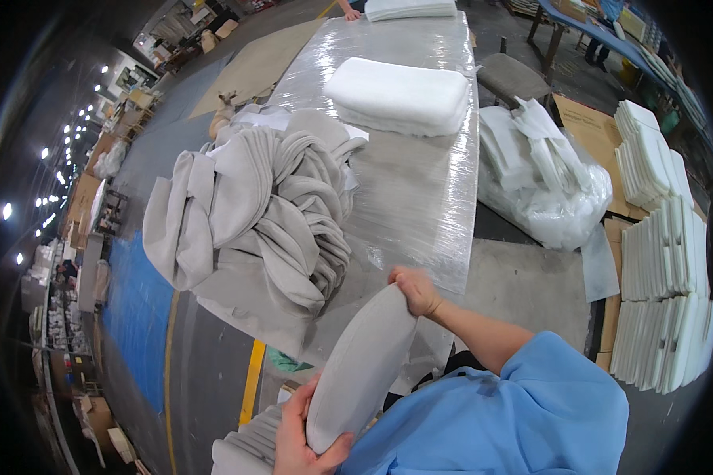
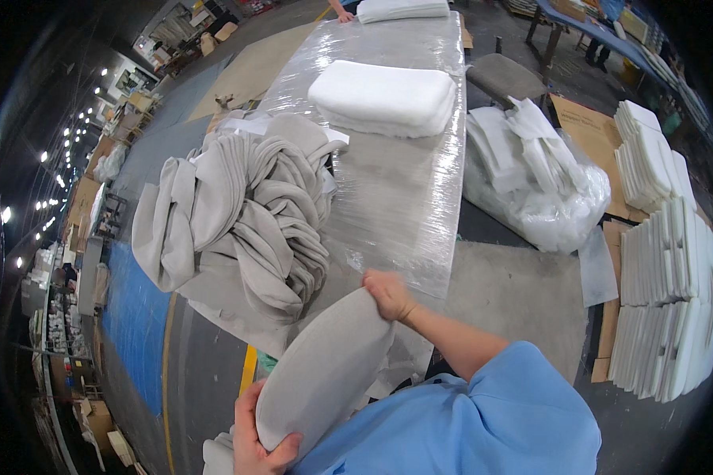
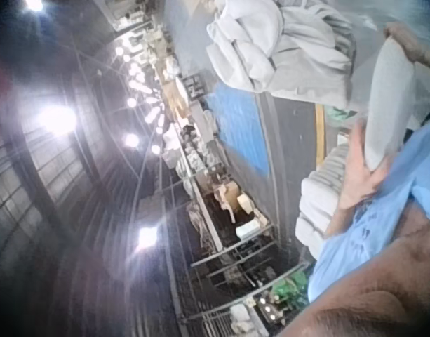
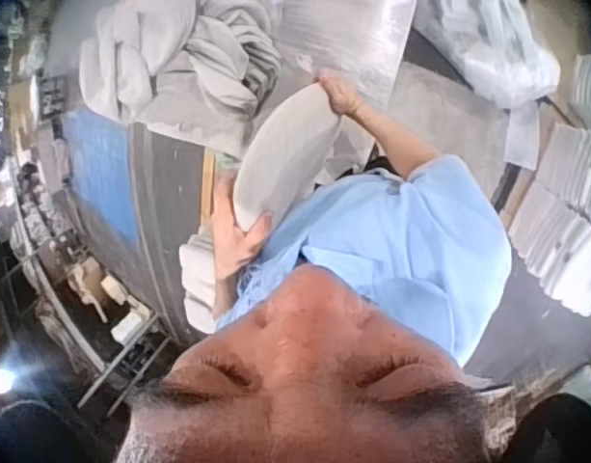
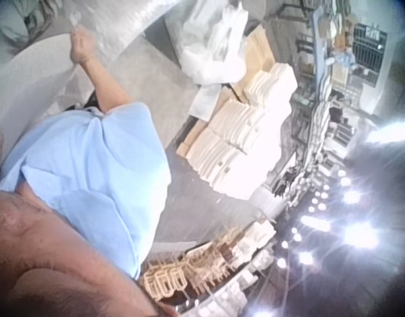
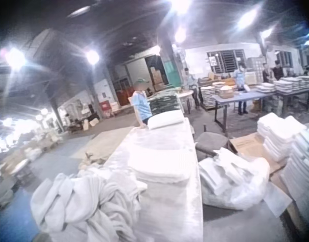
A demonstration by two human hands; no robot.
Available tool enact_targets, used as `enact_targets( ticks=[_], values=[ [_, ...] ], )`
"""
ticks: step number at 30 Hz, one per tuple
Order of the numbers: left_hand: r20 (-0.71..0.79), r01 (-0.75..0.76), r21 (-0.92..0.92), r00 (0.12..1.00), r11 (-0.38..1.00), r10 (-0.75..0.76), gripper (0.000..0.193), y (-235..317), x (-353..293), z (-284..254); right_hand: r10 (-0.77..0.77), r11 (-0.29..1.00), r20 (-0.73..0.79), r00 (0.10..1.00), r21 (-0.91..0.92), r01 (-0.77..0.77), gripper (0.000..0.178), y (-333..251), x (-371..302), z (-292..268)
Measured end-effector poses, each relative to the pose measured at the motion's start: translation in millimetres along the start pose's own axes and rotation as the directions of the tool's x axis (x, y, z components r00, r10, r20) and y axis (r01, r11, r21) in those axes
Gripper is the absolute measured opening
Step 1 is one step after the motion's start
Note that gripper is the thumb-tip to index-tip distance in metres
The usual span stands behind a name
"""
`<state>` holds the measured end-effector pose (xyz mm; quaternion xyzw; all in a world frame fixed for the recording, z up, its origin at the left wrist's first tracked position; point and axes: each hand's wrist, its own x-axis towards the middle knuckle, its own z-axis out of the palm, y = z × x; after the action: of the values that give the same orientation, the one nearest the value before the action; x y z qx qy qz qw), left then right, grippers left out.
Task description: The person inserts white foam cushions into grey fabric covers by hand. The person repeatedly picks up a foam cushion and a cover, inserts the foam, and places the finished cushion on a nearby stack.
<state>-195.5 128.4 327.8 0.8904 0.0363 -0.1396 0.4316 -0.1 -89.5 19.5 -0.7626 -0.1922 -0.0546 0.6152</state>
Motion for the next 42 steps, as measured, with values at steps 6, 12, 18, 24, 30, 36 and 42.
enact_targets(
  ticks=[6,12,18,24,30,36,42],
  values=[
    [-0.262,-0.059,-0.216,0.965,0.975,0.001,0.092,-60.6,-46.1,2.0,0.534,0.841,-0.056,0.843,0.136,-0.524,0.067,43.8,-43.1,31.2],
    [-0.508,0.029,-0.687,0.695,0.726,-0.509,0.072,-176.7,-84.3,49.8,0.594,0.791,0.151,0.790,0.067,-0.608,0.068,19.4,-30.8,47.3],
    [0.018,0.132,-0.980,0.797,0.146,-0.604,0.063,-205.1,-42.9,97.0,0.483,0.550,0.702,0.523,0.221,-0.805,0.053,1.1,58.5,-79.7],
    [0.388,0.490,-0.870,0.746,0.052,-0.542,0.063,-239.4,-13.9,150.5,0.396,0.704,0.591,0.702,0.295,-0.646,0.050,-59.0,96.3,-93.5],
    [0.565,0.756,-0.595,0.634,0.272,-0.528,0.064,-251.5,17.7,199.6,0.285,0.812,0.453,0.845,0.355,-0.464,0.062,-51.9,117.1,-84.6],
    [0.544,0.790,-0.167,0.573,0.590,-0.613,0.066,-251.8,46.7,209.5,0.274,0.876,0.307,0.912,0.313,-0.368,0.045,-22.6,134.9,-65.0],
    [0.264,0.387,-0.450,0.919,0.805,-0.294,0.071,-211.3,131.4,178.7,0.217,0.957,0.148,0.965,0.164,-0.240,0.030,-8.9,147.4,-45.8]
  ],
)
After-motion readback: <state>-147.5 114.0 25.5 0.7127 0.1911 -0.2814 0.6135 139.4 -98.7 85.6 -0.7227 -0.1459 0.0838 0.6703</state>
